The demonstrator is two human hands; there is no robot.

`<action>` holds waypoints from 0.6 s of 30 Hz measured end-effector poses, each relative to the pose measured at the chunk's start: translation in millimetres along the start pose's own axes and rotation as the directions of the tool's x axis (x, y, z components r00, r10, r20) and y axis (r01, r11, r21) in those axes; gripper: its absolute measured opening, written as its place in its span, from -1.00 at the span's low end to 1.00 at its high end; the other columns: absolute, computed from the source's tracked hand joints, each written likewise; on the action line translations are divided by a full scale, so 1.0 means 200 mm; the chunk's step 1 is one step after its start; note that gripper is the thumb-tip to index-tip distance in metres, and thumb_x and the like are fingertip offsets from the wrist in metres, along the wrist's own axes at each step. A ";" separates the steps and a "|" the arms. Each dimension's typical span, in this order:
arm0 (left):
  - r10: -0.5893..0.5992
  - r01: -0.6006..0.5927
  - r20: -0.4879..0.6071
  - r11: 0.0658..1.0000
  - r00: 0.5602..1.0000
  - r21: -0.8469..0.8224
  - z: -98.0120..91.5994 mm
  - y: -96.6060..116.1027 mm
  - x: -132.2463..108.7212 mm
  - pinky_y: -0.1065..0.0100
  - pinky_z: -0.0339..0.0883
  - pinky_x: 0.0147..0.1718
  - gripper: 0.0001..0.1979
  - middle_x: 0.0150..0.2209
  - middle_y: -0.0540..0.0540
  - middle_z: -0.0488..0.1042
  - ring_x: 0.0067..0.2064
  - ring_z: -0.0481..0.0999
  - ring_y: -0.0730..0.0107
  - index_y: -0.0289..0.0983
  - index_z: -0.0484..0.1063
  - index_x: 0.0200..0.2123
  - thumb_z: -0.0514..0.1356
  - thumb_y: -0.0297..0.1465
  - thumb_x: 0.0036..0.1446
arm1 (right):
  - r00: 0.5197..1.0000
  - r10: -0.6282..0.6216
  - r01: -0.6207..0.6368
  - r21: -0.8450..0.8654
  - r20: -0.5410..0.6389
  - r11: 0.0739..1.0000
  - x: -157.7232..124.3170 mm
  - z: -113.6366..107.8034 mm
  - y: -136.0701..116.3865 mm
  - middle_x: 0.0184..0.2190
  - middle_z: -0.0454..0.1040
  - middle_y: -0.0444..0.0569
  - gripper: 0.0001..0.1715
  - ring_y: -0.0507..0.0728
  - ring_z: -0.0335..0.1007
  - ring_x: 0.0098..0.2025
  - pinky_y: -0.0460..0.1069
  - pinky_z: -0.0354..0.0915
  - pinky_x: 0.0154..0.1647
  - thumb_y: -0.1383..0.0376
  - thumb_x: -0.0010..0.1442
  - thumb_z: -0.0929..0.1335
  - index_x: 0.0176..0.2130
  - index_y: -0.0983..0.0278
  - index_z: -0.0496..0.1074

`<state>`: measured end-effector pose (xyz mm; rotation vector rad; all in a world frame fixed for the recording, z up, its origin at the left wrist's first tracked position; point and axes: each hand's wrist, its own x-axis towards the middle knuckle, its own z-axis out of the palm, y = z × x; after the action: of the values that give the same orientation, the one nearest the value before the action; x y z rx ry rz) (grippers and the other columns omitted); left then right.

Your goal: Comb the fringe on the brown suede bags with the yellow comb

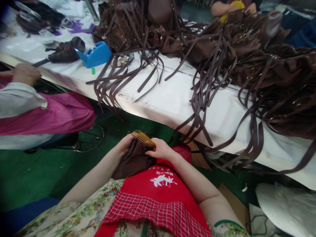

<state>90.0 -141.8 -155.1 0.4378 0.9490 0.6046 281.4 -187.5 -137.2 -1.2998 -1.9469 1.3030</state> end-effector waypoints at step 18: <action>0.101 -0.074 -0.014 0.812 0.995 0.579 -0.07 0.07 0.03 0.38 0.33 -0.41 -0.79 -0.47 -0.11 0.53 -0.40 0.49 0.24 -0.34 0.50 -0.48 0.32 -0.43 -0.31 | 0.924 0.135 -0.258 0.323 0.358 0.910 -0.06 0.09 0.13 -0.47 0.45 -0.15 -0.72 0.02 0.30 -0.45 -0.10 0.26 -0.39 0.21 0.01 0.41 -0.32 0.38 0.47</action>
<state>76.4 -125.9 -159.0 1.0250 1.1581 0.3955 284.3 -204.8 -167.0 -1.1707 -1.6830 1.9883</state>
